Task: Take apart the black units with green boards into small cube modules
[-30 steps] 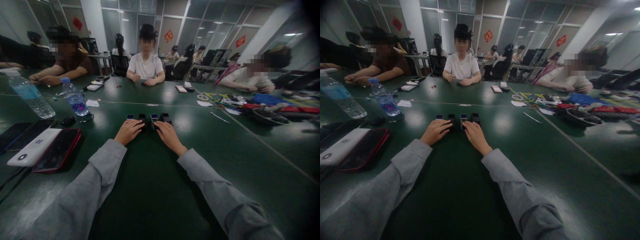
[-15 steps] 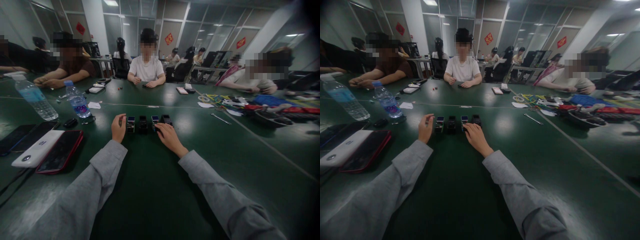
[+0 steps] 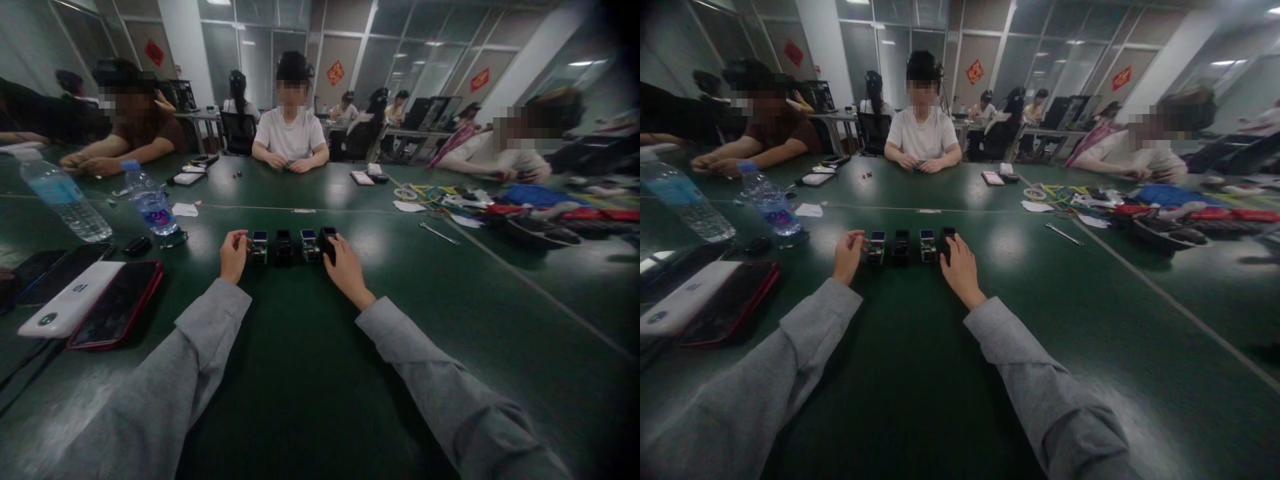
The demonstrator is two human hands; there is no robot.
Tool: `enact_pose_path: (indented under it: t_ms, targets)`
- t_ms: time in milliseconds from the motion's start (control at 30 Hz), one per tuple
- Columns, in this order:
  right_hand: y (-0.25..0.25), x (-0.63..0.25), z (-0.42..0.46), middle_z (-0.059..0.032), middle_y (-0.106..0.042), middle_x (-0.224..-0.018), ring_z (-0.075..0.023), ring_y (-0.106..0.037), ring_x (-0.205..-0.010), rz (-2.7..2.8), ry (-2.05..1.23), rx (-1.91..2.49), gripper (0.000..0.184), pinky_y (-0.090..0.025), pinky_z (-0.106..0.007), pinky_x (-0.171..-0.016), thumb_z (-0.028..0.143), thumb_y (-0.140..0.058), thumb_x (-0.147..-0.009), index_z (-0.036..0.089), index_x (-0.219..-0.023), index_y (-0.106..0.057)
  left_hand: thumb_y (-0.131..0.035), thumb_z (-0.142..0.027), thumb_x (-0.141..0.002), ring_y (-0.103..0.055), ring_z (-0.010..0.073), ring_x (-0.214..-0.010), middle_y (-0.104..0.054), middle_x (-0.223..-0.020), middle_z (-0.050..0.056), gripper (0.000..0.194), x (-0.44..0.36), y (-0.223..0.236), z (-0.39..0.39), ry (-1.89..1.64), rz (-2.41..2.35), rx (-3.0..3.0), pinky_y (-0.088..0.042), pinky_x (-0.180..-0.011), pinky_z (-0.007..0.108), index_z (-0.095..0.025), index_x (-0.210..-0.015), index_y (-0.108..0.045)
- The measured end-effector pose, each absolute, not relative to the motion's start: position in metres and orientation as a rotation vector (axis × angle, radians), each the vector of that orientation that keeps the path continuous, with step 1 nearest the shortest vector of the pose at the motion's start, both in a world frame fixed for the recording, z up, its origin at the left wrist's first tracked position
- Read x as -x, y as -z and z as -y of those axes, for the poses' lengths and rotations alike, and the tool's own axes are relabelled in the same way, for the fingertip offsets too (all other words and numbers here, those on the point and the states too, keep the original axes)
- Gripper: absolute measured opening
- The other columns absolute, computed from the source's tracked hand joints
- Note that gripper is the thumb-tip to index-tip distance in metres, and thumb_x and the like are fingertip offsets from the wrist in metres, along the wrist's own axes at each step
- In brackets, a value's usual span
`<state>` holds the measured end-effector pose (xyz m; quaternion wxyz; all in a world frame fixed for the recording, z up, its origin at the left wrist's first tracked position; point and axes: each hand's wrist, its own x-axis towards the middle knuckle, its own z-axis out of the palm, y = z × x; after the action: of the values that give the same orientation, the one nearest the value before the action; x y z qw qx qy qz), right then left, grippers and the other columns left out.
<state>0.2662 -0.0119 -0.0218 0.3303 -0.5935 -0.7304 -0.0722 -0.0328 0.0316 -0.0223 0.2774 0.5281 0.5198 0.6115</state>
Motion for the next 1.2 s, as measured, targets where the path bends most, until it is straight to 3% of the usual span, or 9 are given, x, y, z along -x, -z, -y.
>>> enact_pose_path:
  t_ms: [500,833,1000,1200]
  targets:
    - [0.020,-0.268,0.021,-0.0163,-0.039,-0.141,-0.0324,-0.042,-0.129,1.936,0.134,1.493,0.052,-0.047,-0.050,-0.102,0.018,-0.057,-0.083,0.015,-0.133,-0.046,-0.052,-0.025,-0.089,-0.058,0.0102,-0.063,-0.064,-0.085,0.002,0.019,0.034,0.025,-0.035,-1.663,-1.375,-1.374,-0.047,-0.063,0.024,-0.017,-0.104,-0.060]
    - [0.028,-0.278,0.006,-0.0211,-0.053,-0.126,-0.0321,-0.050,-0.117,1.600,0.045,1.575,0.053,-0.042,-0.049,-0.101,0.037,-0.052,-0.089,0.007,-0.133,-0.047,-0.051,-0.024,-0.089,-0.057,0.0101,-0.062,-0.065,-0.086,0.003,0.020,0.034,0.021,-0.031,-1.637,-1.397,-1.386,-0.047,-0.063,0.025,-0.017,-0.105,-0.059]
    - [0.030,-0.281,0.002,-0.0169,-0.058,-0.123,-0.0297,-0.052,-0.111,1.533,0.041,1.631,0.045,-0.039,-0.050,-0.101,0.033,-0.039,-0.093,0.011,-0.131,-0.052,-0.052,-0.023,-0.088,-0.057,0.0100,-0.062,-0.065,-0.085,0.002,0.019,0.033,0.023,-0.033,-1.646,-1.387,-1.376,-0.046,-0.062,0.024,-0.017,-0.104,-0.059]
    - [0.033,-0.282,0.000,-0.0194,-0.055,-0.117,-0.0315,-0.045,-0.114,1.542,0.114,1.613,0.046,-0.039,-0.048,-0.100,0.040,-0.051,-0.087,0.010,-0.122,-0.059,-0.052,-0.022,-0.087,-0.058,0.0103,-0.061,-0.065,-0.085,0.002,0.018,0.035,0.025,-0.036,-1.643,-1.401,-1.376,-0.047,-0.062,0.025,-0.017,-0.103,-0.059]
